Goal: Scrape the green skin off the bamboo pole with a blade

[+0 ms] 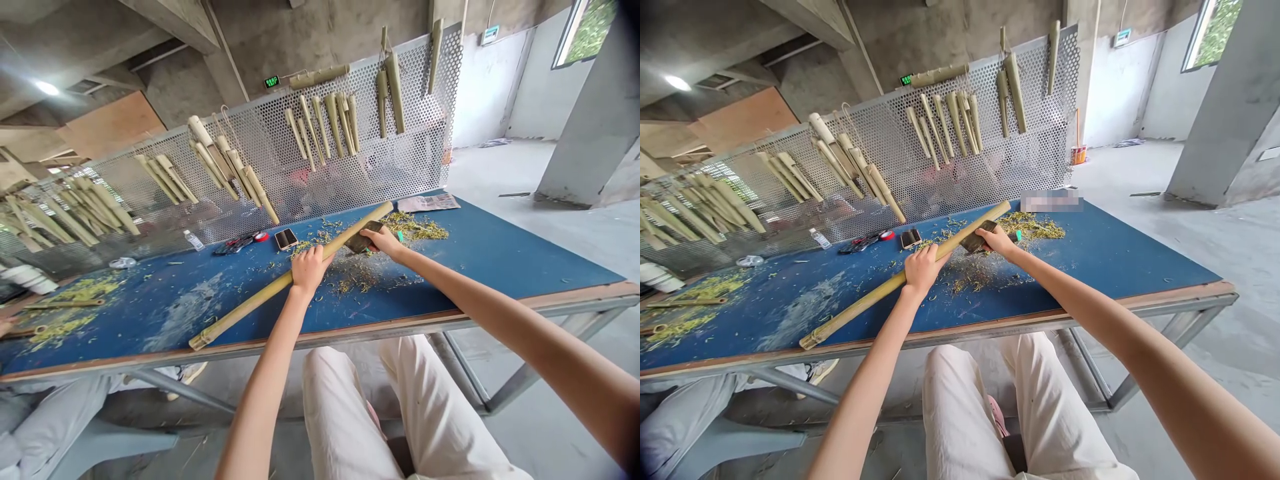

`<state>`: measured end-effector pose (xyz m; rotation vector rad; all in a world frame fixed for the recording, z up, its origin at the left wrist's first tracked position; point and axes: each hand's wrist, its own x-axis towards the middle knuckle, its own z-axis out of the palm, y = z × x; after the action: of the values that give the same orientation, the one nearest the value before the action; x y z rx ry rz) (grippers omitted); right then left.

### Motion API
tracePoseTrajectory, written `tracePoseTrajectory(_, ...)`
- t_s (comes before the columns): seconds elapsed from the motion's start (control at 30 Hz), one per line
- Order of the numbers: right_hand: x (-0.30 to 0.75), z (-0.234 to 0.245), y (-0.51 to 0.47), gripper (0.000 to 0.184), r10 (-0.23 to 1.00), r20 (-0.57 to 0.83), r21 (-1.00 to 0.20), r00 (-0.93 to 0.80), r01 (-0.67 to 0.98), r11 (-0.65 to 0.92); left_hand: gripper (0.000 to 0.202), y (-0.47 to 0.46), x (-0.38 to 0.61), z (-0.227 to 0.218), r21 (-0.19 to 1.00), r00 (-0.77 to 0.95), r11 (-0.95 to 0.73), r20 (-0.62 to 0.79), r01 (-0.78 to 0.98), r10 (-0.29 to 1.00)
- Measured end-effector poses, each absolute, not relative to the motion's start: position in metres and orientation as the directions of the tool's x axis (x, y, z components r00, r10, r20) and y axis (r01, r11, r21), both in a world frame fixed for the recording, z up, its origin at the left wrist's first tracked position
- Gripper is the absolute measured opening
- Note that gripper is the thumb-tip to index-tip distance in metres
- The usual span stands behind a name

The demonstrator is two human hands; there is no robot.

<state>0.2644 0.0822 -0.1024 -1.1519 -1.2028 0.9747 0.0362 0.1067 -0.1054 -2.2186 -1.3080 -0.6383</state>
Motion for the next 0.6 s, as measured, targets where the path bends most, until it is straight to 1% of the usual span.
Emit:
tracePoseTrajectory(0.07,0.267,-0.104,0.085,0.033,0.978,0.166,-0.986,0.129,0.035,0.162,0.037,0.107,0.037,-0.106,-0.155,0.430,-0.431,0.606,0.889,0.669)
tracePoseTrajectory(0.17,0.280,-0.104,0.091,0.040,0.964,0.150,-0.989,0.217,0.016,0.150,0.038,0.108,0.038,-0.105,-0.147,0.425,-0.431,0.610,0.890,0.669)
tracePoseTrajectory(0.23,0.288,-0.104,0.093,0.040,0.940,0.150,-0.987,0.306,-0.011,0.161,0.038,0.108,0.038,-0.105,-0.157,0.424,-0.424,0.614,0.892,0.666)
tracePoseTrajectory(0.3,0.290,-0.103,0.093,0.038,0.923,0.172,-0.982,0.344,-0.017,0.189,0.038,0.108,0.038,-0.105,-0.169,0.428,-0.419,0.614,0.892,0.663)
tracePoseTrajectory(0.37,0.283,-0.104,0.091,0.035,0.937,0.203,-0.978,0.283,0.011,0.209,0.038,0.107,0.038,-0.105,-0.179,0.438,-0.422,0.605,0.889,0.665)
tracePoseTrajectory(0.43,0.272,-0.104,0.087,0.034,0.965,0.221,-0.975,0.144,0.050,0.216,0.038,0.107,0.038,-0.106,-0.191,0.456,-0.434,0.590,0.880,0.666)
tracePoseTrajectory(0.5,0.262,-0.105,0.084,0.037,0.978,0.204,-0.977,0.038,0.067,0.201,0.038,0.106,0.038,-0.106,-0.199,0.468,-0.442,0.580,0.875,0.667)
tracePoseTrajectory(0.53,0.259,-0.106,0.083,0.037,0.980,0.197,-0.979,0.015,0.061,0.195,0.038,0.106,0.039,-0.106,-0.198,0.469,-0.443,0.578,0.874,0.668)
tracePoseTrajectory(0.6,0.258,-0.106,0.084,0.038,0.980,0.196,-0.980,0.033,0.041,0.195,0.039,0.106,0.039,-0.107,-0.190,0.463,-0.442,0.582,0.877,0.668)
